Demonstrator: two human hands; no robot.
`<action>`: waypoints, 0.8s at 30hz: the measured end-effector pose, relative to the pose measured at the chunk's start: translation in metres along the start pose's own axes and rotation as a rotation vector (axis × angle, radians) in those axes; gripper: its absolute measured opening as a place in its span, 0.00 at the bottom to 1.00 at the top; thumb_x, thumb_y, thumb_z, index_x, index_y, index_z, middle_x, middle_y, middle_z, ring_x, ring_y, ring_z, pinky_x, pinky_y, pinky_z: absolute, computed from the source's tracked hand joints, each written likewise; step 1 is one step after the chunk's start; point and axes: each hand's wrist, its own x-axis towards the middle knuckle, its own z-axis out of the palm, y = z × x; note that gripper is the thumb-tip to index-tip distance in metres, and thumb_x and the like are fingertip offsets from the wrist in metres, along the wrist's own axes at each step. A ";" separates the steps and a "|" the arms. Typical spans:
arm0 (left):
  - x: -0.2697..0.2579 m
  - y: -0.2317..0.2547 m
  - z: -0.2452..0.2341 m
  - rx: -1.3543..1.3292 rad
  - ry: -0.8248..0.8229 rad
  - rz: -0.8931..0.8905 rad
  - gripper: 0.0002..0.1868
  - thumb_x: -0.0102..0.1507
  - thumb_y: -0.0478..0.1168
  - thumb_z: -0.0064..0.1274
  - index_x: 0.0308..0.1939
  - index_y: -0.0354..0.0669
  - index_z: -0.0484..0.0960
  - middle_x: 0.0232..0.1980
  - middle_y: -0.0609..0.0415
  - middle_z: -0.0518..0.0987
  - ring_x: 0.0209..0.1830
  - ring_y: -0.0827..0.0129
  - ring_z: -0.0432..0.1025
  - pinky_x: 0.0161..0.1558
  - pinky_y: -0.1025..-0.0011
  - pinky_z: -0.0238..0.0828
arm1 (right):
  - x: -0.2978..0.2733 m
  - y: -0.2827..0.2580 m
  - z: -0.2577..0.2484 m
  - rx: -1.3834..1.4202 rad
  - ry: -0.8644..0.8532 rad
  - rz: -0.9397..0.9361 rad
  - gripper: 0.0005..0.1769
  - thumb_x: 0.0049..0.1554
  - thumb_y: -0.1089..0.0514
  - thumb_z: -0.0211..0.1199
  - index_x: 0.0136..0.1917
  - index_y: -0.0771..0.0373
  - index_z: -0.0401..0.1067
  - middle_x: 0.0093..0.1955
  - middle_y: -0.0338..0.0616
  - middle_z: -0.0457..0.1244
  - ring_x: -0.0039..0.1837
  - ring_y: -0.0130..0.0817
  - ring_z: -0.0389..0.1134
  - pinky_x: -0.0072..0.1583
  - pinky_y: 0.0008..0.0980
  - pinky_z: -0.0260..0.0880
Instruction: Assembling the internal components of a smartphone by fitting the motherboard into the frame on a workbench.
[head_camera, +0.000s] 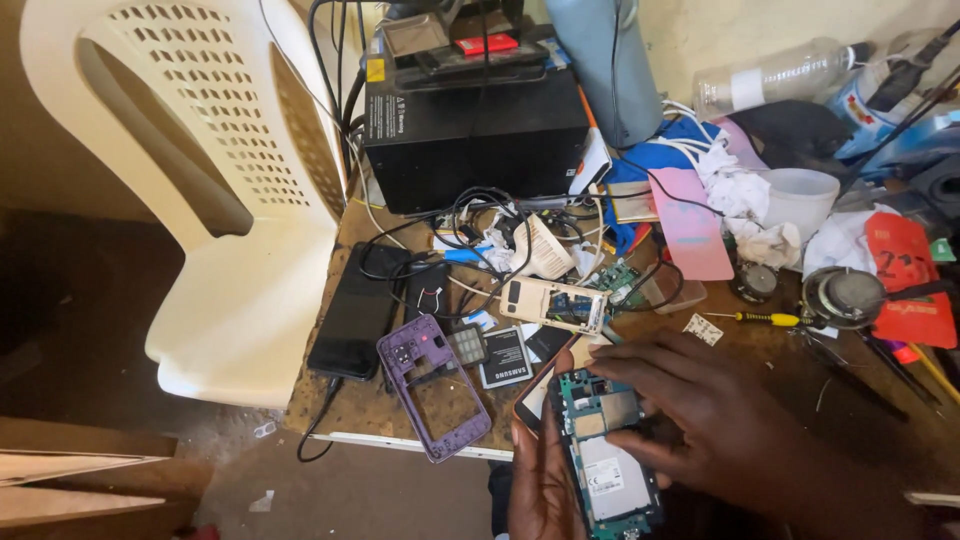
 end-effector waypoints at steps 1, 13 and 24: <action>0.000 -0.002 0.002 0.000 0.000 0.001 0.39 0.74 0.63 0.49 0.83 0.51 0.59 0.84 0.45 0.62 0.84 0.50 0.57 0.80 0.53 0.56 | 0.001 -0.001 0.000 0.001 -0.001 -0.001 0.38 0.50 0.46 0.80 0.70 0.54 0.74 0.67 0.39 0.70 0.68 0.41 0.69 0.68 0.42 0.69; -0.005 0.017 0.010 0.371 0.336 -0.049 0.58 0.58 0.32 0.65 0.87 0.66 0.52 0.70 0.38 0.79 0.50 0.49 0.82 0.47 0.59 0.83 | 0.007 0.000 -0.036 -0.132 -0.083 -0.004 0.30 0.44 0.49 0.77 0.60 0.49 0.77 0.63 0.32 0.72 0.63 0.35 0.73 0.61 0.38 0.73; -0.014 0.019 0.004 1.000 0.441 -0.147 0.52 0.55 0.41 0.70 0.83 0.58 0.64 0.67 0.62 0.85 0.64 0.79 0.78 0.67 0.75 0.74 | 0.008 -0.016 -0.010 0.039 -0.128 -0.003 0.33 0.52 0.53 0.74 0.71 0.51 0.74 0.68 0.37 0.70 0.67 0.40 0.66 0.64 0.43 0.69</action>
